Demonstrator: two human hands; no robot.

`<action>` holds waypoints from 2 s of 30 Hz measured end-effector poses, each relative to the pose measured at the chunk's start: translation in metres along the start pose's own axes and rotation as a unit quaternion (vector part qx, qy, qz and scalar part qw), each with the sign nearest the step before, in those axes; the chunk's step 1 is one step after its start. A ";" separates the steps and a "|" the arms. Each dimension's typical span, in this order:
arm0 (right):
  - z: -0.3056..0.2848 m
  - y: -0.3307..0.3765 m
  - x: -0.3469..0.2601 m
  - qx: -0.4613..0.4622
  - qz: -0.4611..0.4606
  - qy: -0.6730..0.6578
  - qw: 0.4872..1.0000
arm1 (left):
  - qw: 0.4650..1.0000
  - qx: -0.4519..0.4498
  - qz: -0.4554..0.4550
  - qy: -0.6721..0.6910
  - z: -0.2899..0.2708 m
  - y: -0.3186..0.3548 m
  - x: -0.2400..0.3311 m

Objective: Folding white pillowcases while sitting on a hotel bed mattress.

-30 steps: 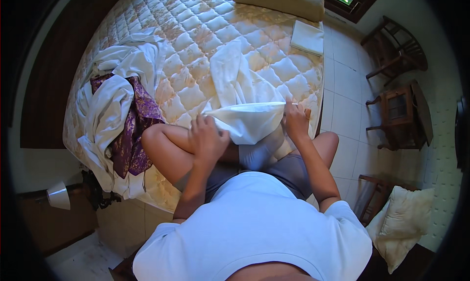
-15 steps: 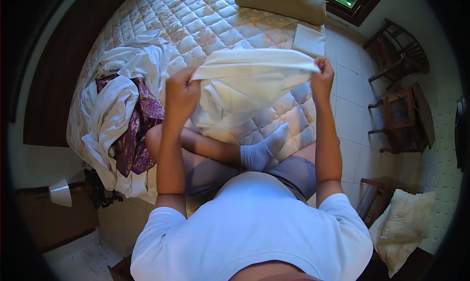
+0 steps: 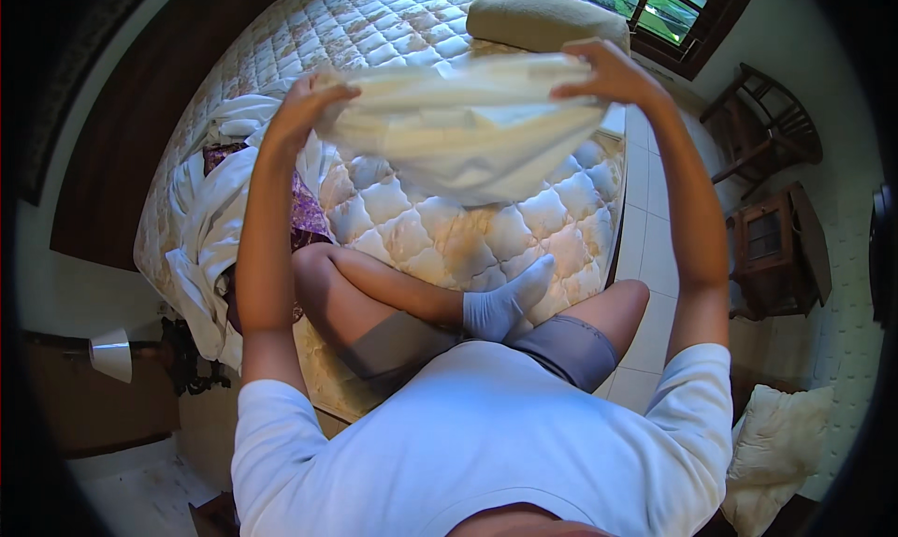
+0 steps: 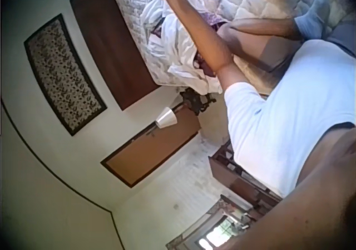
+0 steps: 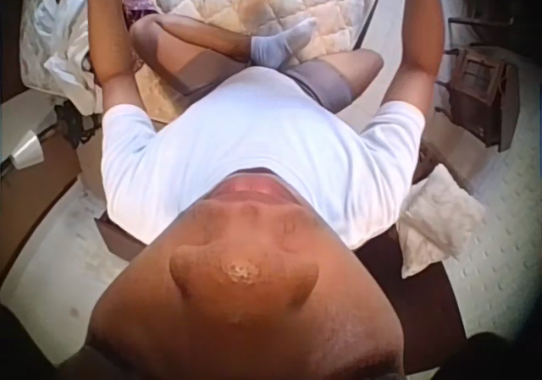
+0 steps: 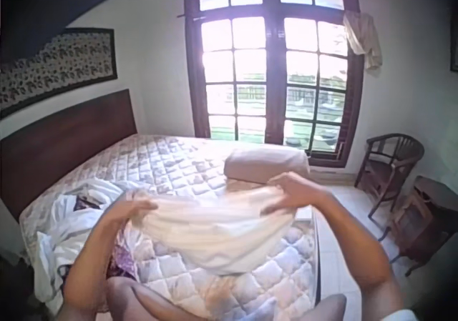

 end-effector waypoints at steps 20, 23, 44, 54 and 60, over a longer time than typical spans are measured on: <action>0.212 0.239 0.005 0.116 0.214 -0.106 0.964 | 0.984 0.105 0.100 -0.102 0.154 0.225 -0.124; 0.221 0.243 0.002 0.106 0.271 0.038 0.956 | 0.953 0.016 0.141 -0.267 0.164 0.239 -0.118; 0.198 0.229 0.006 0.172 0.196 -0.098 0.960 | 0.941 0.063 0.007 -0.332 0.150 0.209 -0.150; 0.219 0.222 0.009 0.079 0.341 0.079 0.933 | 0.993 0.095 0.064 -0.008 0.158 0.204 -0.182; 0.209 0.222 0.011 0.127 0.190 -0.061 0.972 | 0.940 0.119 0.092 -0.305 0.137 0.206 -0.150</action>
Point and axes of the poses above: each hand's wrist, its own y-axis away from the middle knuckle, its own z-axis out of the palm, x = y × z, the point moved 4 cm from there along -y, towards the middle knuckle, and after that the axes turned 13 degrees about z, right-handed, at the moved point
